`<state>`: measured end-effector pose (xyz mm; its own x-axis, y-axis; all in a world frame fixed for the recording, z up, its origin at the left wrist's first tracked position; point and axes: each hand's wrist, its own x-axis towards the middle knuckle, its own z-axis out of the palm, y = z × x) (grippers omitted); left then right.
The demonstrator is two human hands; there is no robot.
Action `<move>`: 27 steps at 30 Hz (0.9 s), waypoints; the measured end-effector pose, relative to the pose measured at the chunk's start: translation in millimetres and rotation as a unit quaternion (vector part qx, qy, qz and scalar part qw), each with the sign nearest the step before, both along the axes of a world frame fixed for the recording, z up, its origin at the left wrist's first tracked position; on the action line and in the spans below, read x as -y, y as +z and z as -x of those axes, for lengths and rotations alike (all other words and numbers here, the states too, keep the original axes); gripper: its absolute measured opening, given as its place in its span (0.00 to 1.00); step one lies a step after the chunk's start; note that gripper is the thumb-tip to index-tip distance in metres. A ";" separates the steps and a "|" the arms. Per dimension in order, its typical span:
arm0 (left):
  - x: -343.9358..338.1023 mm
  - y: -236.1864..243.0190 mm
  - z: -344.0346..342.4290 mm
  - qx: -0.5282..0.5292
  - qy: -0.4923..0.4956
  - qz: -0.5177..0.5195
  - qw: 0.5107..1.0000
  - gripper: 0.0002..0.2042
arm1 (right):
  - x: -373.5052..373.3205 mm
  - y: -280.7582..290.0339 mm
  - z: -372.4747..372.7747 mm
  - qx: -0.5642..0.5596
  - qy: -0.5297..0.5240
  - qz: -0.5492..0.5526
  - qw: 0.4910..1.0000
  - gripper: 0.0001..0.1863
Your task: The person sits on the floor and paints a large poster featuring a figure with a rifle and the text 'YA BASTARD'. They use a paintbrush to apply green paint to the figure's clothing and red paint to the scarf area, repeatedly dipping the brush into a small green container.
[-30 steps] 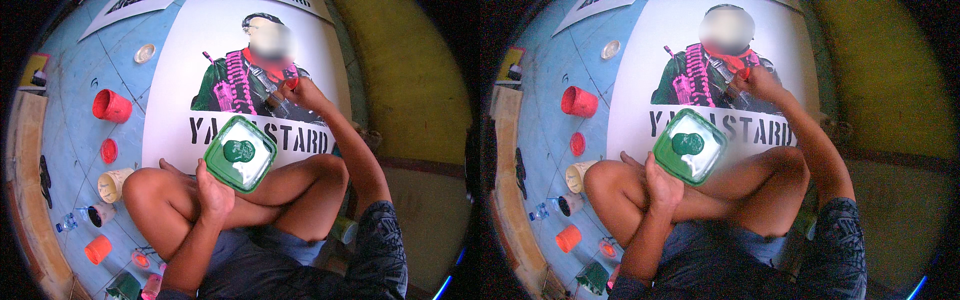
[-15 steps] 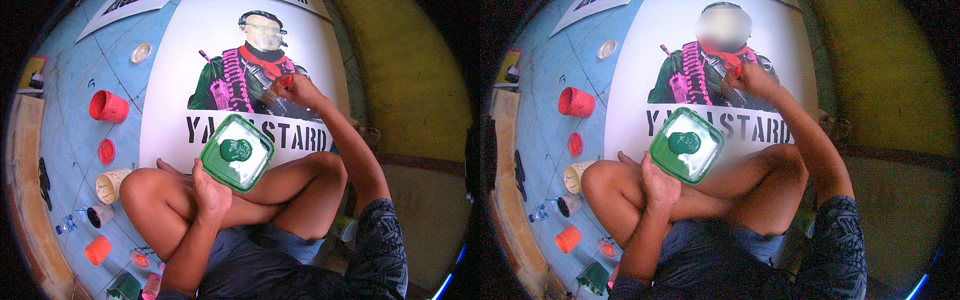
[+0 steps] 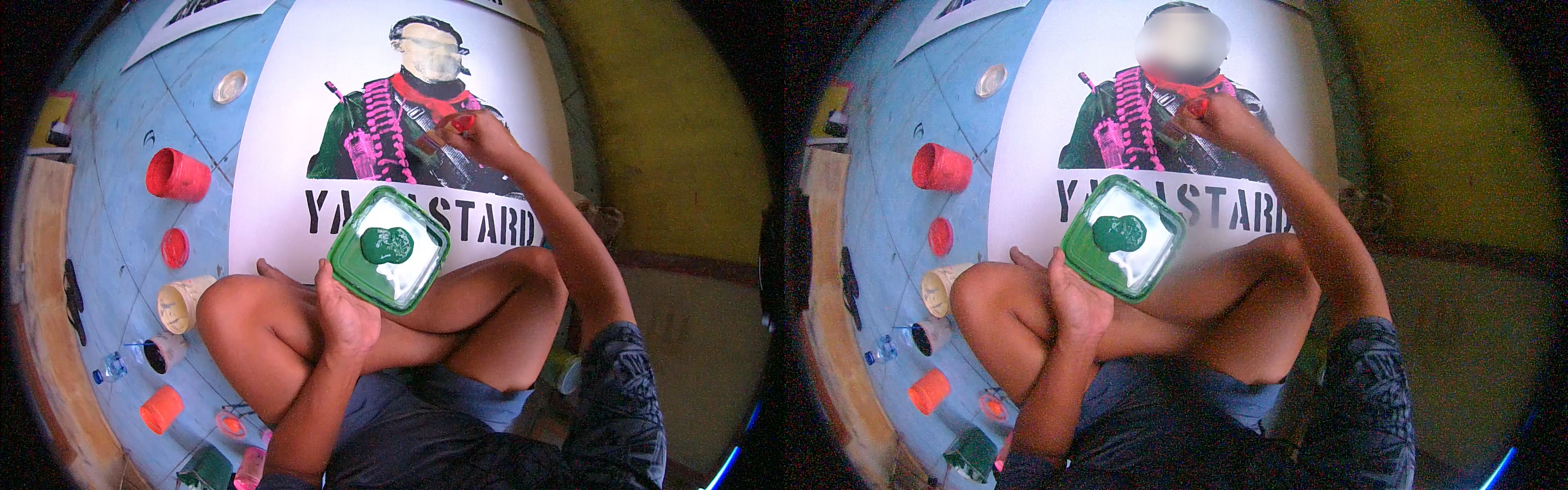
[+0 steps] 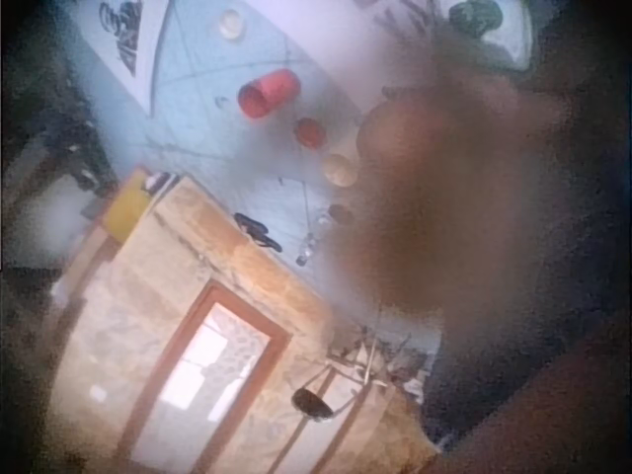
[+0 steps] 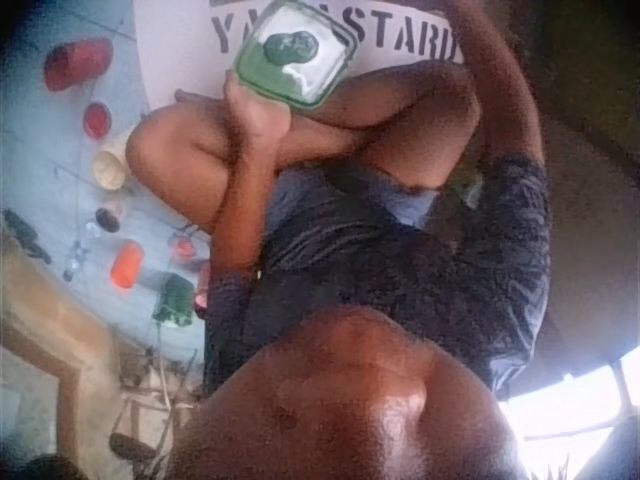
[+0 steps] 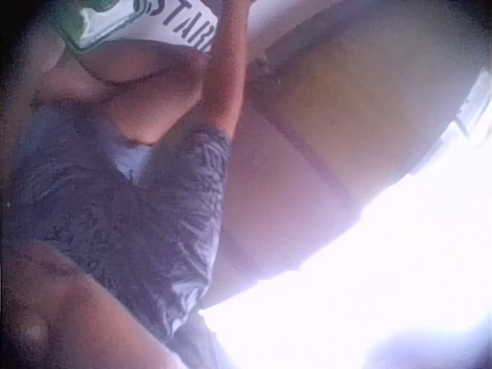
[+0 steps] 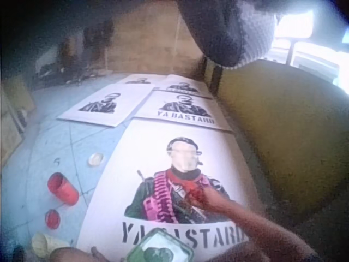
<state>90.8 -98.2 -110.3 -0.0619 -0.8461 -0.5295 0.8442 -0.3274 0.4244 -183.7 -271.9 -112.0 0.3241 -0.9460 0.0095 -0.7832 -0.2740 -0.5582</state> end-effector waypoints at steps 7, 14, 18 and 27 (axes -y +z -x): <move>-2.2 -1.1 -0.7 -0.001 0.000 0.011 1.000 0.24 | -6.4 -16.6 -0.1 -0.073 -0.012 -0.051 0.996 0.10; -1.1 -2.9 0.3 0.004 -0.003 0.012 1.000 0.24 | -10.5 9.3 -2.5 0.014 -0.052 -0.012 0.998 0.10; -2.6 -2.9 0.6 0.004 -0.006 0.009 1.000 0.24 | -13.9 -21.7 4.1 0.015 -0.014 0.001 1.000 0.08; -1.8 -2.7 2.5 0.008 -0.010 0.008 1.000 0.25 | -13.7 -23.3 16.6 -0.012 -0.083 0.034 0.996 0.09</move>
<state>88.3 -96.4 -113.0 -0.0696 -0.8530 -0.5172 0.8305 -0.3368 0.4438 -200.2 -258.2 -135.4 0.1633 -0.9841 0.0694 -0.8333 -0.1753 -0.5242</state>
